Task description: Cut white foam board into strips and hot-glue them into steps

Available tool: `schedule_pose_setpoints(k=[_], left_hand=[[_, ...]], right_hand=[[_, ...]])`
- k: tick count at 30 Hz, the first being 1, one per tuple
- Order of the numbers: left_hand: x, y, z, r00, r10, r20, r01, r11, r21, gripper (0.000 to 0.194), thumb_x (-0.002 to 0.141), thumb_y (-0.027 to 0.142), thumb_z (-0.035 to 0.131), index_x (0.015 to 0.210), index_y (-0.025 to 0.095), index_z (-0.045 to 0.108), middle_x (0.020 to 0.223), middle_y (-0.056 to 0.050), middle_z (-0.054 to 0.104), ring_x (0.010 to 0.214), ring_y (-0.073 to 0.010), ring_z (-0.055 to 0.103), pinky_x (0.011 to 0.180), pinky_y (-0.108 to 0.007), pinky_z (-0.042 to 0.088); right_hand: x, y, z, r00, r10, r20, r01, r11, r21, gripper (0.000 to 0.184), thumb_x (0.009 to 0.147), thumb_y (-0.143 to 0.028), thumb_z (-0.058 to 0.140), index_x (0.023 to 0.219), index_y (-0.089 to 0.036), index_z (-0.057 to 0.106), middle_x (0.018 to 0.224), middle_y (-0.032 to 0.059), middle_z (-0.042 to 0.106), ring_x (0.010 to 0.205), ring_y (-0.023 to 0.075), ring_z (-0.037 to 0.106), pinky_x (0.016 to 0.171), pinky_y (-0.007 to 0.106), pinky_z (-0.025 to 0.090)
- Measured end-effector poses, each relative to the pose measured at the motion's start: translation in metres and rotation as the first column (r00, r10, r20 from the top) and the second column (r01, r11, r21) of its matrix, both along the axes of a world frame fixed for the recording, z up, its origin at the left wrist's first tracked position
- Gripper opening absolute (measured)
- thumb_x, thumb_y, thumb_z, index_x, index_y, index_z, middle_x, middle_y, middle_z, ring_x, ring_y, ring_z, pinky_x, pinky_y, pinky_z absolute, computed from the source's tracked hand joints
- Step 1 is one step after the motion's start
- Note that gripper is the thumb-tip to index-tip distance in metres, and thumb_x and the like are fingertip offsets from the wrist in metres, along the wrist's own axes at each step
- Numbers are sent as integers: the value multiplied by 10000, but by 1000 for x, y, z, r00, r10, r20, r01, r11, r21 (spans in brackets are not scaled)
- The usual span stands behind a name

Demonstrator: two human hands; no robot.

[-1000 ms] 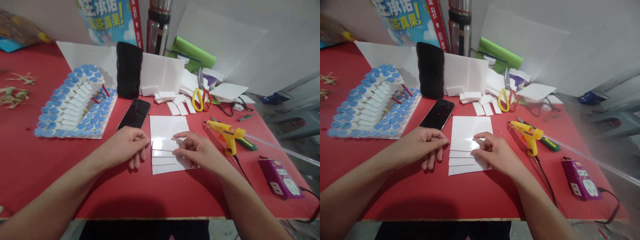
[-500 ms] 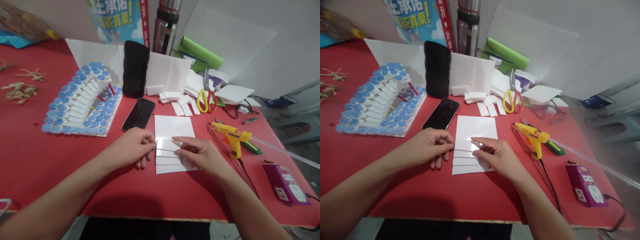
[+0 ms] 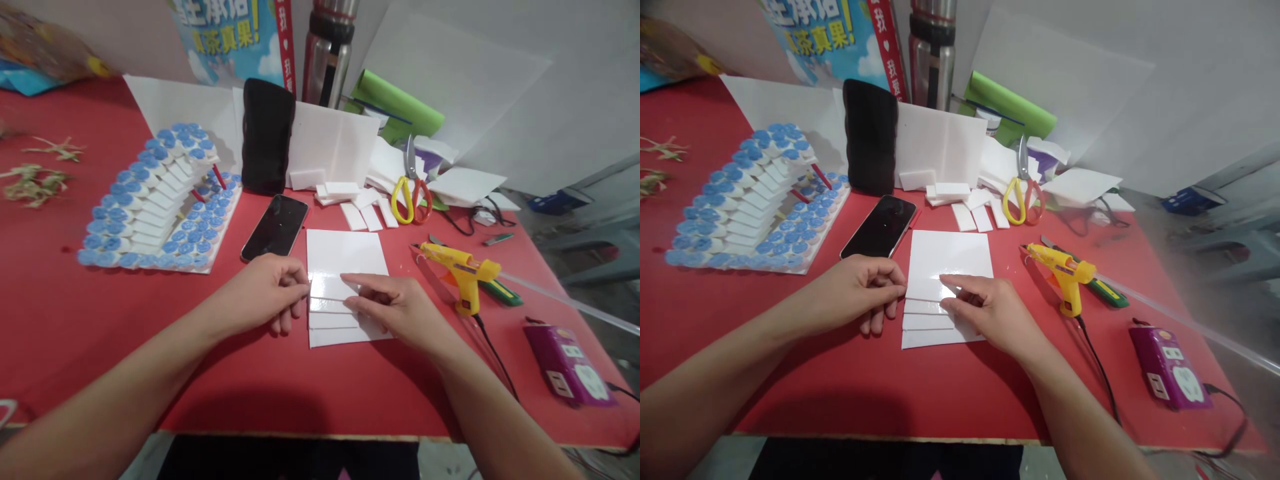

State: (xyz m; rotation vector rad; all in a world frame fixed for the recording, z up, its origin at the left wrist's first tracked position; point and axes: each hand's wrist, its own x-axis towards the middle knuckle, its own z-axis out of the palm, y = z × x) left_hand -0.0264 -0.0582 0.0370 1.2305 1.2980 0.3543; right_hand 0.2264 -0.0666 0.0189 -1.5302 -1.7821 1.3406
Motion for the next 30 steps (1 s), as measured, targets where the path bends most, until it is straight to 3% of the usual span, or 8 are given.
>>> schedule_pose_setpoints(k=[8, 14, 21, 30], left_hand=[[0, 1, 3, 1000, 2, -17, -3, 1000, -7, 154, 923, 325, 640, 841, 200, 604, 667, -20, 715, 470, -185, 691, 425, -265, 547], [-5, 3, 5, 995, -93, -35, 93, 996, -10, 156, 943, 356, 615, 924, 201, 611, 730, -21, 729, 513, -193, 715, 461, -285, 575], [-8, 6, 2, 993, -114, -15, 113, 993, -17, 270, 912, 450, 690, 973, 196, 620, 771, -34, 748, 533, -199, 725, 476, -284, 588], [-7, 8, -1, 996, -94, 3, 94, 995, -28, 365, 866, 535, 742, 941, 202, 611, 739, -27, 749, 516, -196, 718, 458, -268, 573]], right_hand=[[0, 1, 0, 1000, 4, 12, -4, 1000, 11, 431, 877, -495, 777, 1247, -278, 813, 762, 9, 702, 566, 116, 476, 463, 231, 417], [-1, 1, 0, 1000, 7, 6, -7, 1000, 3, 424, 881, -479, 776, 1255, -282, 807, 804, 12, 746, 589, 124, 517, 509, 240, 453], [-1, 4, 1, 999, 6, 40, -8, 999, 43, 416, 880, -461, 775, 1246, -268, 812, 854, 37, 795, 726, 182, 663, 600, 268, 499], [-1, 4, 0, 1000, 19, 23, -20, 999, 47, 405, 888, -450, 767, 1248, -269, 810, 893, 44, 817, 781, 203, 711, 604, 267, 509]])
